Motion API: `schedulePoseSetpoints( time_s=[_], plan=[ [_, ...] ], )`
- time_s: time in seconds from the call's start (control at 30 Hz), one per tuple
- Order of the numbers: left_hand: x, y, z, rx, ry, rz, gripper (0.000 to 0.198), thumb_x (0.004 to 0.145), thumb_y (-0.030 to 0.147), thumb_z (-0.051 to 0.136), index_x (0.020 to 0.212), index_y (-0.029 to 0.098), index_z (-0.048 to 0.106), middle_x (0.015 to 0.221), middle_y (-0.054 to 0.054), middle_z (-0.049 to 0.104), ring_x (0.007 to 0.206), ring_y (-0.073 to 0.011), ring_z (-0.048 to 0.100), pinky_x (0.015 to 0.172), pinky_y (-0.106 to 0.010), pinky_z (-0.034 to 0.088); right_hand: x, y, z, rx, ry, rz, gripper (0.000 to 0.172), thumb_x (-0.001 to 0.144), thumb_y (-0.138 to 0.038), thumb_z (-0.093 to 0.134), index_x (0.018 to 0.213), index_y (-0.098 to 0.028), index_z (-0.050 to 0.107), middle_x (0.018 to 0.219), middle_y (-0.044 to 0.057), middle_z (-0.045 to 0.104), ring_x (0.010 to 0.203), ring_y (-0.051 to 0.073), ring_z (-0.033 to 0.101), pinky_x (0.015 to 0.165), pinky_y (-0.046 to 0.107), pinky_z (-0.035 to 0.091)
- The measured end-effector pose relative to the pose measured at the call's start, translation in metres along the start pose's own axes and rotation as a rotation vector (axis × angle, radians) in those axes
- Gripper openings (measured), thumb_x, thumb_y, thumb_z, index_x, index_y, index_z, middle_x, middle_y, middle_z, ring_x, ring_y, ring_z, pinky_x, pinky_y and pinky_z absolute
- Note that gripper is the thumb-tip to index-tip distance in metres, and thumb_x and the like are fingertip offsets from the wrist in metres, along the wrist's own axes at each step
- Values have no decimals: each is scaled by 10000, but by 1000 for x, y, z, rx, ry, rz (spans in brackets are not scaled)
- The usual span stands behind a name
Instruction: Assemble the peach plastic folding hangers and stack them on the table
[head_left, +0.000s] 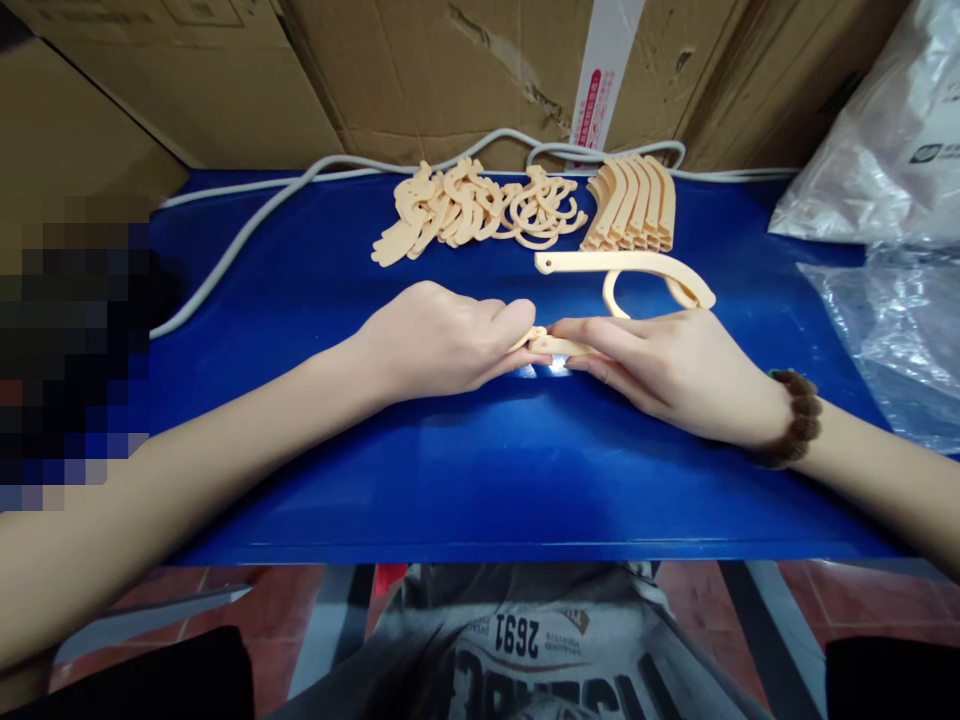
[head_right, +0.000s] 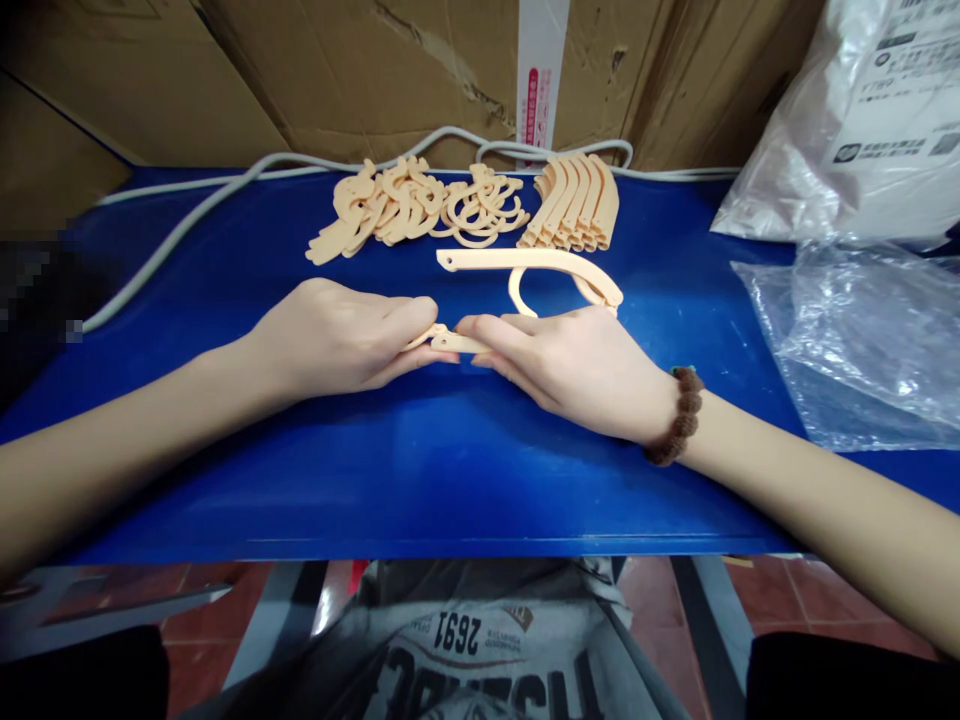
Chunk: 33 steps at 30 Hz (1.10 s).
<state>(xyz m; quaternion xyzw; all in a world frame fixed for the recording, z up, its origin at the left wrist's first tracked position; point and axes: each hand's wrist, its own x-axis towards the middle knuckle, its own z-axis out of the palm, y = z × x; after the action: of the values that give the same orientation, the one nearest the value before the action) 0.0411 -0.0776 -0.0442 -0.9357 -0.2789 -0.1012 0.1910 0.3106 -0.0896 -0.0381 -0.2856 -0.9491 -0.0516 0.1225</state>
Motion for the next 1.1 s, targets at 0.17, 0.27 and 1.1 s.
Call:
schedulePoseSetpoints(
  time_s=[0.17,0.27,1.1],
  plan=[
    [-3,-3,1,66,47,60,661,1182,470,175,930,157,700,604,-55,618,523,-202,609,475,-326,229,1,0,0,67,22,-22,468,1179,-390,345,1430,-185,684,1019,79,834,797,171,747,664,267,462],
    [-2,-3,-2,105,-9,66,689,1176,468,125,932,165,694,615,-63,612,533,-208,604,481,-326,219,2,1,-1,121,10,-18,465,1176,-387,352,1414,-181,694,993,80,828,782,173,733,674,271,456],
    [-4,-3,-1,308,178,186,523,1173,322,348,734,180,593,552,-16,535,466,-160,520,457,-284,233,2,2,1,277,-84,39,476,1166,-425,382,1469,-219,686,1112,77,833,893,203,760,790,310,506]
  ],
)
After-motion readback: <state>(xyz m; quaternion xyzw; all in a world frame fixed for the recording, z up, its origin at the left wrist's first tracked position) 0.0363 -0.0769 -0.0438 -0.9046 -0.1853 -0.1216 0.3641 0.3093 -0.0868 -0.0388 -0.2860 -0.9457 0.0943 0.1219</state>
